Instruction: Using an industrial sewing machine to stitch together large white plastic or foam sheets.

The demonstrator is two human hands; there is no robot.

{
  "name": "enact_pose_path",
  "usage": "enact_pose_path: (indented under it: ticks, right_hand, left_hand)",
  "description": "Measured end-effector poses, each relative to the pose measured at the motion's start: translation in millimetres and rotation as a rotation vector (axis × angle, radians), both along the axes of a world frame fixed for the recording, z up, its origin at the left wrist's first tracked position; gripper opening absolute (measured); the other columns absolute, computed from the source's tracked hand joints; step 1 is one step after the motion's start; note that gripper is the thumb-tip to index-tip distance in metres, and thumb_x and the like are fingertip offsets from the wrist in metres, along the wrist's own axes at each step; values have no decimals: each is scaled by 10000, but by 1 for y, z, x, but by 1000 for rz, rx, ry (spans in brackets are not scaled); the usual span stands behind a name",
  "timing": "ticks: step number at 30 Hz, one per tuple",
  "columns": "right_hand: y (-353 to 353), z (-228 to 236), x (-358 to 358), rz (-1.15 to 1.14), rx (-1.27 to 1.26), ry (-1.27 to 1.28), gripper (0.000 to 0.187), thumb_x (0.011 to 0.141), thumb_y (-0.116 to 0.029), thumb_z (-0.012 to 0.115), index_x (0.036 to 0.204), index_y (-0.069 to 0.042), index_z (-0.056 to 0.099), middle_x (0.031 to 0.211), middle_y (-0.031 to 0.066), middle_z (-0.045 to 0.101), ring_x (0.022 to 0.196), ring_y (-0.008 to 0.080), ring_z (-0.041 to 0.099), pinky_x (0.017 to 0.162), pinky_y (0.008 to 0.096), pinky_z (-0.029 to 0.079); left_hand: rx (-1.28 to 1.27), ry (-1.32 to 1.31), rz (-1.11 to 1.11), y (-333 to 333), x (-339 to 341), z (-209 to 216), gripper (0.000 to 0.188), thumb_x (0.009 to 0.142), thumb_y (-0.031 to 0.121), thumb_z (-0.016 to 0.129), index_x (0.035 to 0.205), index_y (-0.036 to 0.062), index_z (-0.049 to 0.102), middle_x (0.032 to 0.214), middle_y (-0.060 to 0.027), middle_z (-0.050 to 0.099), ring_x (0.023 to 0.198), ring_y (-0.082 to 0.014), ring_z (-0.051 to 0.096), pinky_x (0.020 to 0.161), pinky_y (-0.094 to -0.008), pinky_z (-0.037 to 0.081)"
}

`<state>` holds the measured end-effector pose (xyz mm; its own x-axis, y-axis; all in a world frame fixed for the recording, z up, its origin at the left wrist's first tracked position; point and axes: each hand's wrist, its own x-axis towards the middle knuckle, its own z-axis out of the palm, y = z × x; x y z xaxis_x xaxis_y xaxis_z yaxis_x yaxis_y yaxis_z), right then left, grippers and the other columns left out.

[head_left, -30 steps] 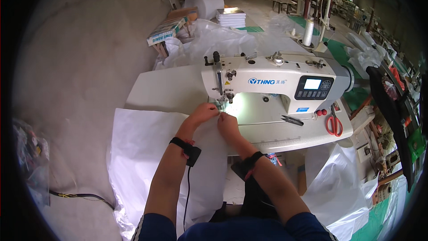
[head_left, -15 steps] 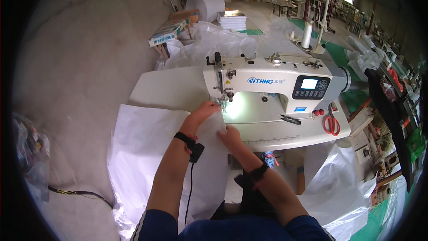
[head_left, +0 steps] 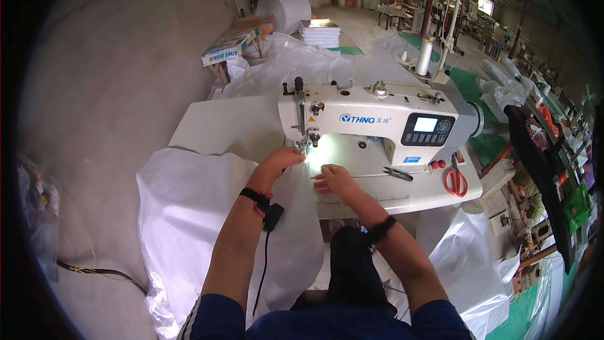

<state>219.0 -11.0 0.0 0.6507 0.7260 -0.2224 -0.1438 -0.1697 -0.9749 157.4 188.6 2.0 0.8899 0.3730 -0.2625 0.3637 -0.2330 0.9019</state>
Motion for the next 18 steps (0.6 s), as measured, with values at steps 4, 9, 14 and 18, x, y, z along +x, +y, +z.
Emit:
enact_pose_path:
  ticks: [4, 9, 14, 18]
  right_hand:
    - [52, -20, 8, 162, 138, 450, 258, 924, -223, 442, 977, -8, 575, 861, 124, 631, 693, 258, 622, 641, 382, 512]
    - [66, -25, -18, 11, -255, -829, 257, 910, -174, 399, 898, 11, 576, 805, 188, 636, 718, 292, 636, 630, 402, 506]
    - [61, -10, -33, 22, -523, -1012, 159, 837, -110, 451, 894, -18, 567, 759, 166, 635, 755, 332, 637, 647, 423, 499]
    - [54, -2, -38, 133, -567, -1104, 171, 841, -117, 444, 923, -11, 551, 778, 162, 638, 750, 324, 639, 641, 413, 503]
  left_hand:
    - [-151, -35, 89, 3, 1, -1, 225, 776, 239, 654, 861, 31, 648, 762, 12, 587, 703, -88, 504, 616, -241, 397]
    - [119, -149, -54, 10, 0, -1, 274, 788, 271, 654, 777, -2, 631, 696, 1, 573, 661, -92, 487, 595, -263, 404]
    - [464, -40, -111, 10, 6, -3, 360, 782, 336, 618, 658, -2, 595, 570, -111, 546, 529, -185, 508, 529, -347, 412]
    - [642, -108, -117, 1, 10, -11, 336, 792, 358, 602, 703, 36, 627, 669, -152, 610, 611, -274, 580, 582, -377, 444]
